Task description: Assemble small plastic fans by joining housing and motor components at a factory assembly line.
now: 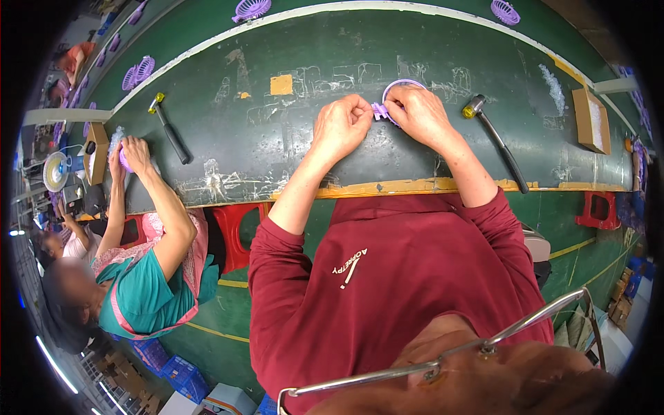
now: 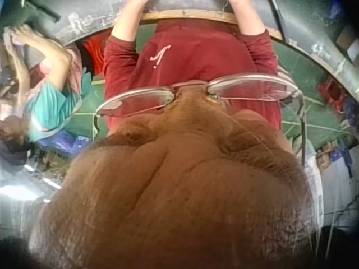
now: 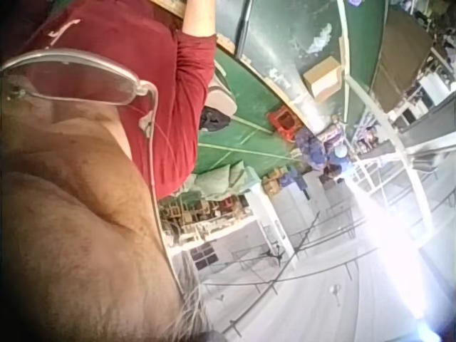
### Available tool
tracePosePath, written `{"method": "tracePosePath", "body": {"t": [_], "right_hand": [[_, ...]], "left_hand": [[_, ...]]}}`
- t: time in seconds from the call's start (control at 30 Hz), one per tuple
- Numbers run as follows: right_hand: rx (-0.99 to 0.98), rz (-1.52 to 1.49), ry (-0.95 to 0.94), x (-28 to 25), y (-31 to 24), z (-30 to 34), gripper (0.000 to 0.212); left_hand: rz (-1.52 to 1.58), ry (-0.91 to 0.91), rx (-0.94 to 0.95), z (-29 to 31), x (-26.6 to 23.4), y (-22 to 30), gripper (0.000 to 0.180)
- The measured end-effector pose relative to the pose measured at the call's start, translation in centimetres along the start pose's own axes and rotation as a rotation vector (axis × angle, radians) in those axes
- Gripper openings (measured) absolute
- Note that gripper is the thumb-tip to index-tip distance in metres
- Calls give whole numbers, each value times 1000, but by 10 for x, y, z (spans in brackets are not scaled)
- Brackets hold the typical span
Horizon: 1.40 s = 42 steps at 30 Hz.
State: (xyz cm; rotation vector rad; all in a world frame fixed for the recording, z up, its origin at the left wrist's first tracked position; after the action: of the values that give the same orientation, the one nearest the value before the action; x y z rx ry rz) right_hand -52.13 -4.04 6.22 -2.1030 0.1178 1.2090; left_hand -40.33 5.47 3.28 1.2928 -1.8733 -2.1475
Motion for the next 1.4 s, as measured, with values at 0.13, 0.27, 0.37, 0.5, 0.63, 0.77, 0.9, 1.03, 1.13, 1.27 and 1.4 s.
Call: {"method": "tracePosePath", "body": {"t": [0.13,0.27,0.37,0.5,0.63,0.77,0.9,1.03,1.13,1.27,1.4], "right_hand": [[38,11,-62,2,0,-1,21],[28,-9,-58,2,2,-1,22],[35,-30,-67,4,6,-2,22],[60,-44,-110,3,6,-3,23],[83,-73,-124,0,5,-4,22],[72,-88,-128,-2,5,-5,21],[70,-72,-153,0,4,-5,21],[66,-71,-137,-1,2,-4,21],[49,-69,-134,-1,2,-4,21],[77,-68,-129,0,1,-2,21],[-26,-15,-26,-2,-5,3,17]], "left_hand": [[114,-39,-5,-2,6,-7,13],[75,-23,-24,-1,1,-9,12],[125,-42,8,-2,2,-9,13],[159,-54,12,-2,3,-6,14],[209,-87,-24,-2,9,-11,15],[262,-91,-8,-6,11,-7,15],[217,-60,-5,-5,8,-11,14],[109,-26,13,0,2,-10,13],[30,-1,22,4,0,-6,13],[-4,18,36,7,-1,-5,14],[-15,34,38,8,0,-4,14]]}}
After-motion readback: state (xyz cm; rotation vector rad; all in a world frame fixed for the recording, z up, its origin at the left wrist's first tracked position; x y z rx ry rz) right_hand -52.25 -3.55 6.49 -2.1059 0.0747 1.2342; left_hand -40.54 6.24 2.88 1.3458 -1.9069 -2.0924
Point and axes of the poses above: each hand's wrist, its own z-axis away from the middle knuckle, its own x-axis out of the palm, y = z × x, the point moved 8 cm from there along -z, towards the middle knuckle, and after that the axes turned 11 degrees about y, right-handed, at the moved point
